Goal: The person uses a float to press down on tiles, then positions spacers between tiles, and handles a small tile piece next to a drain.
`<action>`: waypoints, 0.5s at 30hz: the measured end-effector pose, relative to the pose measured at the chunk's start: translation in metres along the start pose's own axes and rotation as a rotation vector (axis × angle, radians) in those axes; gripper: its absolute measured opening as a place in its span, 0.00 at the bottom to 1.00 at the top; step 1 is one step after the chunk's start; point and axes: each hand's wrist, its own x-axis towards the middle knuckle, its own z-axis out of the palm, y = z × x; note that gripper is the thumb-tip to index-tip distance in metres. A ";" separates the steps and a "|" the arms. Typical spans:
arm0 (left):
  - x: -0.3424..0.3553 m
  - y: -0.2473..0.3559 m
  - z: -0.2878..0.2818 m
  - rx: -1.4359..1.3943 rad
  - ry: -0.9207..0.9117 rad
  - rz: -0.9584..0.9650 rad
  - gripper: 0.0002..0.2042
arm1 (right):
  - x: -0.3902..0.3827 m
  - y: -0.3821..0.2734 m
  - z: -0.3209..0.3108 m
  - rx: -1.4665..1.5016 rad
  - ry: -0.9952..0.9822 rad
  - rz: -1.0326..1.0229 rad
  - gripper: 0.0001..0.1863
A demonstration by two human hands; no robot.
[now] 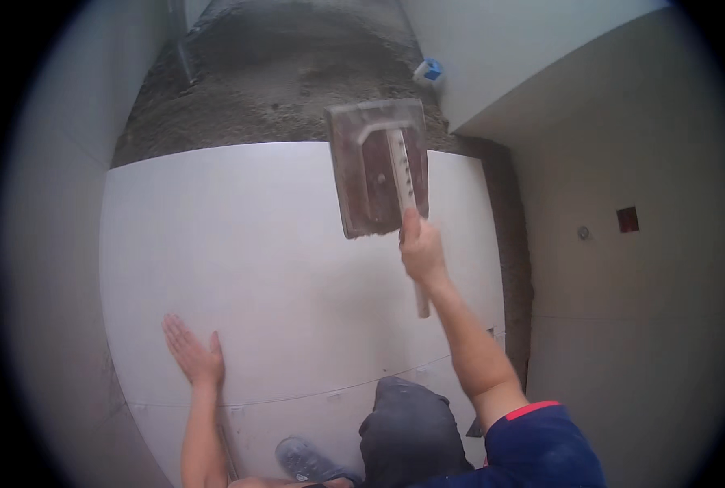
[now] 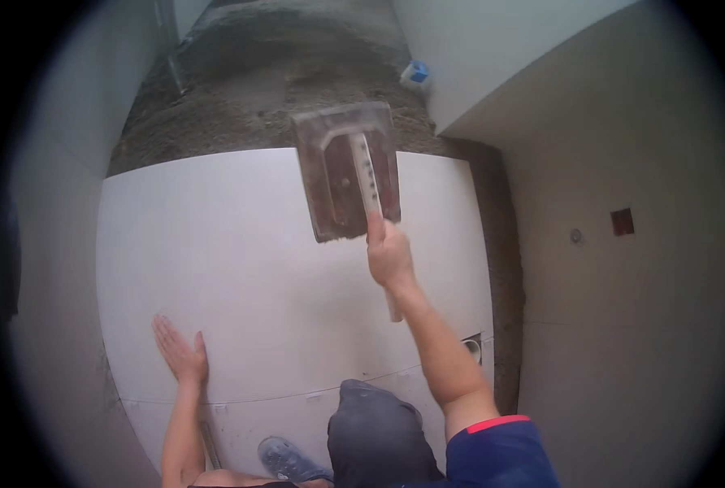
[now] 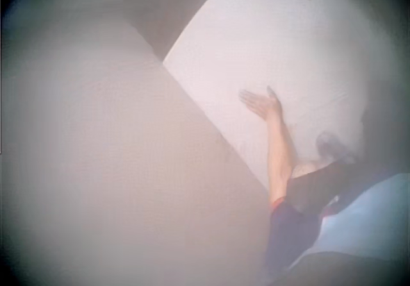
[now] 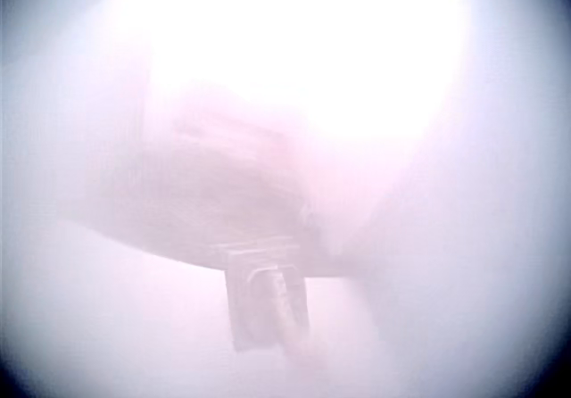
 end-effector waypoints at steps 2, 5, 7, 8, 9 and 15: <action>-0.033 0.051 0.014 -0.041 0.019 0.004 0.44 | -0.002 0.110 -0.019 -0.213 0.094 0.044 0.38; -0.038 0.068 0.033 -0.044 0.033 0.046 0.44 | 0.042 0.169 -0.055 -0.105 -0.164 0.377 0.39; -0.041 0.033 0.019 0.010 0.061 0.026 0.43 | 0.049 0.093 -0.074 0.146 -0.317 0.526 0.39; -0.037 0.030 0.017 0.006 0.080 0.025 0.43 | 0.046 0.080 -0.089 0.178 -0.246 0.485 0.38; -0.033 0.032 0.015 0.013 0.088 0.027 0.43 | 0.042 0.072 -0.103 0.206 -0.177 0.443 0.36; -0.040 0.069 0.026 -0.028 0.073 0.068 0.42 | 0.028 0.202 -0.109 -0.007 0.190 0.337 0.35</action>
